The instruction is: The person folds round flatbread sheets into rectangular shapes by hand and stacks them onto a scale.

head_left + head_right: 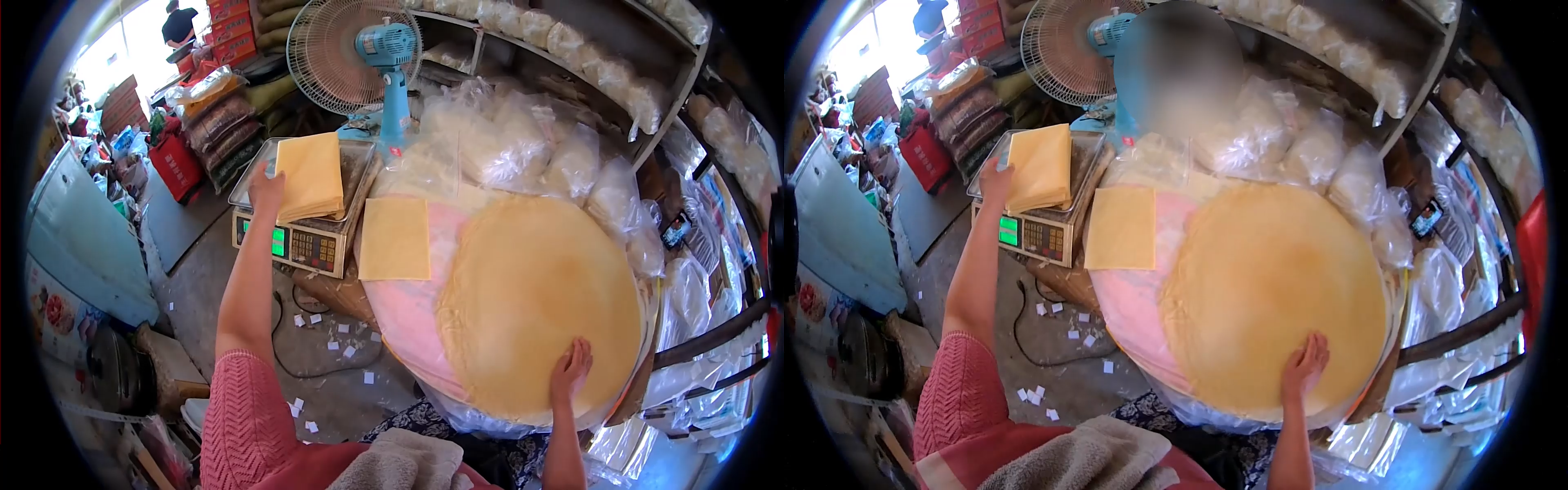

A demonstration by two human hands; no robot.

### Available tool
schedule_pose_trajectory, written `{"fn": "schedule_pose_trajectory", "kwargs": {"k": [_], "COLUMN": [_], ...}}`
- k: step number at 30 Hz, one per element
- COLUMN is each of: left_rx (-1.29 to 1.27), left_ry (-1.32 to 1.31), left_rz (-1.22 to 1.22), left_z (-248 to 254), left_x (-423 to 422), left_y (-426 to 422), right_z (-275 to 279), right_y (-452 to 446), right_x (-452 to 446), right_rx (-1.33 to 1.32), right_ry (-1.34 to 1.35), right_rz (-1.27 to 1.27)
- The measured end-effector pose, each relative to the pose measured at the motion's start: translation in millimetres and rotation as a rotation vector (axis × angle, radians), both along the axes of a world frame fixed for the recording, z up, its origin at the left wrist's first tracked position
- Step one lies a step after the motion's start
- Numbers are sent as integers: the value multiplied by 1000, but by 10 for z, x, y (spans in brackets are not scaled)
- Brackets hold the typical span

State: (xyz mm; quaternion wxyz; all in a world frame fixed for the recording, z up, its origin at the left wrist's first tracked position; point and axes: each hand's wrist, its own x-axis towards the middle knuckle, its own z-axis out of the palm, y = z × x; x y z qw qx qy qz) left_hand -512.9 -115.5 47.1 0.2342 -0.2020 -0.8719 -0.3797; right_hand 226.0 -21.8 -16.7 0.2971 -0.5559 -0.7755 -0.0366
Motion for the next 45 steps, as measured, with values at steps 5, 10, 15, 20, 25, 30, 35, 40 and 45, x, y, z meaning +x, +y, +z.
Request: {"fn": "schedule_pose_trajectory", "kwargs": {"k": [5,10,15,20,25,30,35,40,45], "left_rx": [3,-49,276,-311,-925,-1147,-1143,-1085,-599], "left_ry": [-914,-1145,-307,-287,264,257,283,-113,106], "left_rz": [-242,-436,-1046,-137,-67,-223,-316,-349,-527], "left_z": [383,114,250,1388,887,338,183,757,875], "left_x": [306,-202,65,328,577,1027,771,1314,2403], "left_y": [-176,-189,-378,95,728,1193,1309,1175,701], "right_z": [5,-32,57,53,-30,100,101,112,58], "right_y": [-24,2,-56,0,-2,-46,-38,-47,-56], "right_x": [-8,11,-43,-67,-29,-35,-41,-38,-48], "right_rx": [8,22,8,-3,31,-35,-19,17,28], "right_ry": [1,-14,5,12,-24,54,53,89,96], "right_rz": [-8,-6,-5,-22,-73,-74,-91,-76,-75]}}
